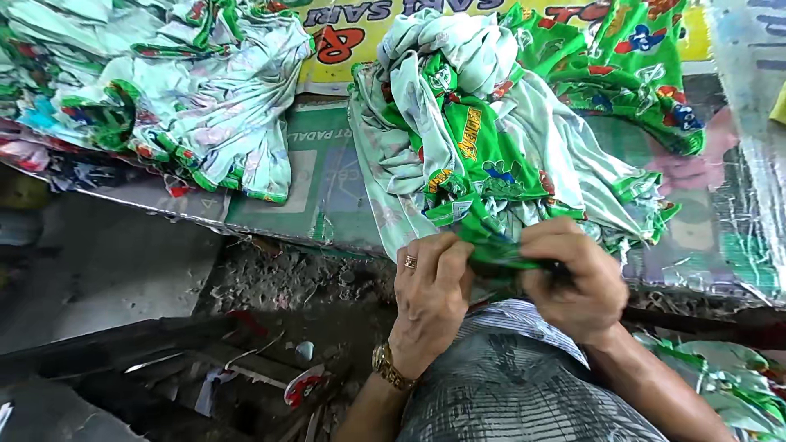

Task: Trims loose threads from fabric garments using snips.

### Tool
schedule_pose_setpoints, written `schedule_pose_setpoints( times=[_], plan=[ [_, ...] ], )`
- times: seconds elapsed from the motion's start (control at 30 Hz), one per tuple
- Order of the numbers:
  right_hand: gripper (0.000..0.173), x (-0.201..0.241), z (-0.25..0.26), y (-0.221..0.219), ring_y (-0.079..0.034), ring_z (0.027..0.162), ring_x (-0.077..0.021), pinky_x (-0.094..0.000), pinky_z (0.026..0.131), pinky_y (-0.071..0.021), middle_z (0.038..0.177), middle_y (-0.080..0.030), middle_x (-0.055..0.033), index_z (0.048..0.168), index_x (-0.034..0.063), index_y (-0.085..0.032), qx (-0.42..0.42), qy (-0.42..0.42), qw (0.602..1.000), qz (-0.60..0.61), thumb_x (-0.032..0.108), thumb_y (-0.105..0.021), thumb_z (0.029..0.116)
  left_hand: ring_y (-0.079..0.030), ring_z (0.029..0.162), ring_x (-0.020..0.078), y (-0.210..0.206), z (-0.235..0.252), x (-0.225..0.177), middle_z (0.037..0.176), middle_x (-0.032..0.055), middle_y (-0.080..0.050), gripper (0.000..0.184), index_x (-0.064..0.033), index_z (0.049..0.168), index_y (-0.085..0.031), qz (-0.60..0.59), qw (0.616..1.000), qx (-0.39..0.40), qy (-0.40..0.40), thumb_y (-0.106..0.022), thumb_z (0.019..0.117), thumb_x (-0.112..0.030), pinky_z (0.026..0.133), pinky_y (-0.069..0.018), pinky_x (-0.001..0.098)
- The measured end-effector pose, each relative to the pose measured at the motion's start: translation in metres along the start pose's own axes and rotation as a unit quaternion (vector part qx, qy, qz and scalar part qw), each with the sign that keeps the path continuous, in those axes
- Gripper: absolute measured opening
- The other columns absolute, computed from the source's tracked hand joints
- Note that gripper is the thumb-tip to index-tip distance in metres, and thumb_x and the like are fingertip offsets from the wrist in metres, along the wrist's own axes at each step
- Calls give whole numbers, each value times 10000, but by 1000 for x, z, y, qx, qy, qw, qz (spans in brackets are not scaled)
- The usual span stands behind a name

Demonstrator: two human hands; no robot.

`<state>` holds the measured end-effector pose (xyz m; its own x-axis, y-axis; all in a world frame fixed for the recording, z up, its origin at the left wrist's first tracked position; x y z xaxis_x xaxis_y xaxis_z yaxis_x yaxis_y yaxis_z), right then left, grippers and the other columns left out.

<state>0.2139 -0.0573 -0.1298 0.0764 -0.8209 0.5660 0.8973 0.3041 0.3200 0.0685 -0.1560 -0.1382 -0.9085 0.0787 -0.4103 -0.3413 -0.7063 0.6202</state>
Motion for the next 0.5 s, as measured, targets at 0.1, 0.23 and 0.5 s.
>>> schedule_pose_setpoints(
  times=[0.1, 0.23, 0.5],
  plan=[
    [129, -12, -3, 16, -647, 929, -10, -152, 755, -556, 1028, -650, 8, 1057, 106, -585, -35, -57, 998, -4, 77, -628, 939, -657, 1014, 174, 0, -5, 12, 1044, 82, -693, 84, -71, 987, -695, -8, 998, 21, 52, -634, 930, -66, 873, -544, 300],
    [187, -22, -9, 22, -624, 834, 50, -109, 681, -525, 1033, -679, 85, 1052, 150, -624, -17, -166, 983, 74, 65, -632, 885, -635, 1018, 112, 2, -8, 7, 1021, 40, -670, 123, -94, 1018, -644, -105, 993, 18, 52, -611, 967, -200, 885, -528, 262],
    [91, -19, -10, 13, -562, 621, 37, -119, 543, -489, 840, -647, 84, 1015, 186, -665, -14, -256, 922, 292, 125, -668, 949, -640, 1052, 195, -19, 4, -9, 1053, 65, -701, 156, -103, 1054, -679, -30, 999, 19, 9, -665, 905, -150, 956, -466, 382]
  ],
)
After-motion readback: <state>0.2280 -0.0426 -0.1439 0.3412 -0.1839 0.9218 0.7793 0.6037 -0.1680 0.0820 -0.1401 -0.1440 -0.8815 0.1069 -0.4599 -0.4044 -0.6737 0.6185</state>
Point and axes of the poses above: each hand's wrist, its own z-axis towards the middle knuckle, its own y-axis out of the back of the hand, x = y × z, the point moved 4 cm from there along z, towards the middle knuckle
